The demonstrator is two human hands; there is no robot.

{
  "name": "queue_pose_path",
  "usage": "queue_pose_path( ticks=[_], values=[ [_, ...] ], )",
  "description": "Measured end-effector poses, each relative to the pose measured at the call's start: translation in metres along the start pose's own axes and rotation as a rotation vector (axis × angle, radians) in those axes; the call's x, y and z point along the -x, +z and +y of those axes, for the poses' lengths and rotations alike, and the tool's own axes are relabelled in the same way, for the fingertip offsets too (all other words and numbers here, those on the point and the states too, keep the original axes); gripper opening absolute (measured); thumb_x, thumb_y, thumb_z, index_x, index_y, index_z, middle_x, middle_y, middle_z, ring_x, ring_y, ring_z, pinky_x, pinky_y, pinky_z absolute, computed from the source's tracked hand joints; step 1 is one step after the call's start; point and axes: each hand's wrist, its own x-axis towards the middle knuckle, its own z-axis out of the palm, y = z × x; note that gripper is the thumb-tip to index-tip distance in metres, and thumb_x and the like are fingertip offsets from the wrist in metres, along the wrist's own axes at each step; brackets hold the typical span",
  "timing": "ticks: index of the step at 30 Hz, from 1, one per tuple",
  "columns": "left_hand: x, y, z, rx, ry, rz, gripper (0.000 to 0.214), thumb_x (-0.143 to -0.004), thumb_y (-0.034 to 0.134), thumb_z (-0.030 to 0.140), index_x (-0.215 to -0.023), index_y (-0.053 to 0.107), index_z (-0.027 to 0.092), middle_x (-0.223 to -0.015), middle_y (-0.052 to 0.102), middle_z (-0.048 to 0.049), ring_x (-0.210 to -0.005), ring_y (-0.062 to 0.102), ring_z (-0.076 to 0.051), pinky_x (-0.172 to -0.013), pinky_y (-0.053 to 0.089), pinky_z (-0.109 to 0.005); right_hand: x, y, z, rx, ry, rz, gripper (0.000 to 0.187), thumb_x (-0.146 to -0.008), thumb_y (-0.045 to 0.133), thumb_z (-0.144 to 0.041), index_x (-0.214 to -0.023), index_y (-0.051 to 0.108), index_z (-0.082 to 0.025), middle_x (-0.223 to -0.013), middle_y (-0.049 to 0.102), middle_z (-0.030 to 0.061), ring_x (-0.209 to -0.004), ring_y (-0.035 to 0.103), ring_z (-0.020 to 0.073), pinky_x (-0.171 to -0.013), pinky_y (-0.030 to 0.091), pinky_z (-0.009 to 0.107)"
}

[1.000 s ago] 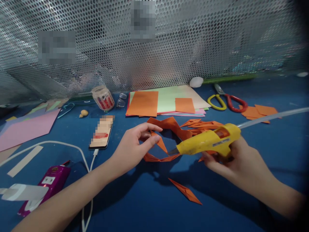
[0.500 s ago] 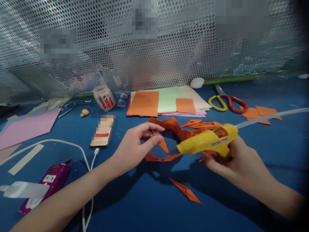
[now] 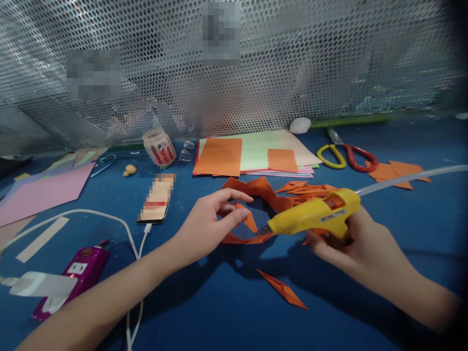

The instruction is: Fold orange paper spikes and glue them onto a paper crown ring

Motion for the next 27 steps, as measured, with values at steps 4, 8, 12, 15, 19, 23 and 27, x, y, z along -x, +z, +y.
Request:
queue_pose_path(
  ticks=[4, 8, 12, 15, 19, 23, 27],
  values=[
    [0.002, 0.001, -0.002, 0.028, -0.012, -0.033, 0.025, -0.094, 0.068, 0.037, -0.112, 0.071, 0.020, -0.075, 0.069, 0.0018, -0.072, 0.060, -0.015, -0.072, 0.047, -0.026, -0.001, -0.001, -0.001, -0.009, -0.009, 0.005, 0.046, -0.075, 0.068, -0.065, -0.102, 0.061, -0.028, -0.066, 0.067, 0.0014, -0.055, 0.068, 0.0269, -0.044, 0.049, 0.033],
    [0.002, 0.002, -0.002, 0.049, -0.023, -0.048, 0.025, -0.094, 0.069, 0.036, -0.113, 0.071, 0.020, -0.080, 0.074, 0.0000, -0.074, 0.064, -0.016, -0.073, 0.050, -0.026, -0.004, -0.004, -0.008, -0.056, -0.018, -0.002, 0.047, -0.066, 0.068, -0.065, -0.093, 0.058, -0.029, -0.059, 0.067, 0.0004, -0.047, 0.067, 0.0271, -0.039, 0.048, 0.032],
    [0.000, 0.000, -0.001, 0.059, -0.026, -0.028, 0.024, -0.094, 0.069, 0.036, -0.112, 0.071, 0.020, -0.072, 0.067, 0.0027, -0.074, 0.064, -0.016, -0.074, 0.049, -0.026, -0.006, -0.005, -0.015, -0.115, -0.023, -0.014, 0.045, -0.059, 0.067, -0.061, -0.088, 0.055, -0.029, -0.055, 0.069, 0.0008, -0.040, 0.067, 0.0271, -0.035, 0.050, 0.033],
    [-0.001, -0.002, 0.000, 0.067, -0.033, -0.016, 0.024, -0.094, 0.069, 0.036, -0.112, 0.070, 0.020, -0.067, 0.062, 0.0041, -0.072, 0.063, -0.016, -0.075, 0.049, -0.027, -0.007, -0.006, -0.018, -0.156, -0.024, -0.025, 0.043, -0.059, 0.067, -0.059, -0.088, 0.052, -0.030, -0.052, 0.068, -0.0004, -0.037, 0.066, 0.0268, -0.033, 0.050, 0.033],
    [-0.002, -0.002, 0.000, 0.089, -0.042, -0.019, 0.026, -0.094, 0.070, 0.037, -0.112, 0.070, 0.019, -0.069, 0.065, 0.0035, -0.074, 0.065, -0.017, -0.077, 0.050, -0.028, -0.007, -0.006, -0.019, -0.192, -0.026, -0.033, 0.041, -0.060, 0.068, -0.056, -0.086, 0.048, -0.032, -0.050, 0.068, -0.0012, -0.037, 0.067, 0.0271, -0.032, 0.052, 0.031],
    [0.000, 0.000, 0.000, 0.115, -0.062, -0.062, 0.029, -0.093, 0.071, 0.039, -0.115, 0.070, 0.019, -0.081, 0.076, -0.0017, -0.077, 0.069, -0.018, -0.077, 0.053, -0.028, -0.006, -0.006, -0.022, -0.196, -0.031, -0.029, 0.040, -0.062, 0.066, -0.057, -0.086, 0.045, -0.032, -0.050, 0.069, -0.0014, -0.037, 0.068, 0.0275, -0.030, 0.051, 0.030],
    [0.000, 0.000, -0.001, 0.137, -0.073, -0.061, 0.029, -0.093, 0.071, 0.038, -0.115, 0.070, 0.019, -0.077, 0.074, -0.0002, -0.076, 0.070, -0.017, -0.077, 0.053, -0.028, -0.005, -0.006, -0.024, -0.148, -0.061, -0.006, 0.040, -0.064, 0.062, -0.062, -0.084, 0.044, -0.033, -0.049, 0.068, -0.0010, -0.037, 0.068, 0.0273, -0.029, 0.050, 0.028]
  ],
)
